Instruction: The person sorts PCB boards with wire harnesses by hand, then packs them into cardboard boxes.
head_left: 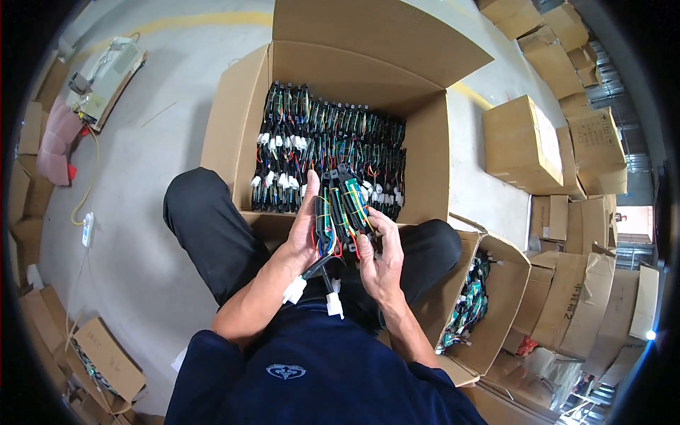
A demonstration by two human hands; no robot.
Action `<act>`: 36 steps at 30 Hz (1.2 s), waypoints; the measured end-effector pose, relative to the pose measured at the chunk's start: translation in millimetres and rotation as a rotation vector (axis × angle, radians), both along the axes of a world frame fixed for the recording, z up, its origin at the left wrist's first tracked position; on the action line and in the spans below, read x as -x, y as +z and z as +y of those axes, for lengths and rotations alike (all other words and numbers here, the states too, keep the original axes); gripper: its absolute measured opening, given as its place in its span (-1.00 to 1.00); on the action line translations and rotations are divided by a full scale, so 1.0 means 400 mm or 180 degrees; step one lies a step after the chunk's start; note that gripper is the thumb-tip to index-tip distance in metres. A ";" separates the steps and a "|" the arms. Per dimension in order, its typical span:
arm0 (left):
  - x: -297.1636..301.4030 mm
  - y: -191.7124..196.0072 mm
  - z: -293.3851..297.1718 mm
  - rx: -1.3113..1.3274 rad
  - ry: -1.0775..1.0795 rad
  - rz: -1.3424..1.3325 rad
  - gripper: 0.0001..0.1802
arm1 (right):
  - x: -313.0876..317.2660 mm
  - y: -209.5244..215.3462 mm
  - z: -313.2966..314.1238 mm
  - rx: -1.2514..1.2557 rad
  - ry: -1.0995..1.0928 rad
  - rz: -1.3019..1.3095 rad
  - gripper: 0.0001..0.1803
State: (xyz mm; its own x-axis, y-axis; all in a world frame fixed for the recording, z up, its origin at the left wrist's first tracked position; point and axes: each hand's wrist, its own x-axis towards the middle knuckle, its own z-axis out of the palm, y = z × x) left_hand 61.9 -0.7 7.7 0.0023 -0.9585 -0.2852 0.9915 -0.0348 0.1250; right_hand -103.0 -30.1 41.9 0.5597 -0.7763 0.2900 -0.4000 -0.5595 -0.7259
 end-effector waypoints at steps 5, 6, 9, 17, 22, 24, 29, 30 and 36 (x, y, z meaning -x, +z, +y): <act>0.010 -0.031 0.006 -0.0392 0.0201 -0.1071 -0.26 | -0.004 0.028 0.041 -0.2174 0.0174 -0.1082 -0.20; 0.012 -0.017 0.010 -0.0516 0.0347 -0.1469 -0.32 | -0.014 0.064 0.053 -0.2533 0.0160 -0.1097 -0.13; 0.043 0.048 0.008 -0.0674 0.0710 -0.2587 -0.42 | -0.039 0.022 0.065 -0.1803 -0.0111 -0.0860 -0.01; 0.048 0.143 0.032 0.0584 -0.0184 -0.2938 0.02 | 0.070 0.152 0.036 -0.0755 -0.0094 -0.1205 -0.10; 0.160 0.132 0.040 0.0679 -0.0194 -0.1556 0.07 | 0.070 0.102 0.083 0.0154 -0.0816 -0.0438 0.14; 0.225 0.118 0.013 0.0155 -0.0210 -0.1287 0.02 | 0.123 0.096 0.082 0.0276 -0.1272 -0.0148 0.15; 0.214 0.069 -0.078 0.0758 -0.1086 -0.0445 0.03 | 0.431 0.158 0.047 -0.0806 -0.1015 -0.0576 0.11; 0.214 0.083 -0.083 0.0740 -0.1020 -0.0364 0.09 | 0.517 0.161 0.037 -0.0504 -0.1816 -0.0508 -0.08; 0.179 0.021 -0.099 0.0543 -0.0970 -0.0525 -0.02 | 1.279 -0.212 0.154 -0.1034 -0.4325 0.2009 -0.64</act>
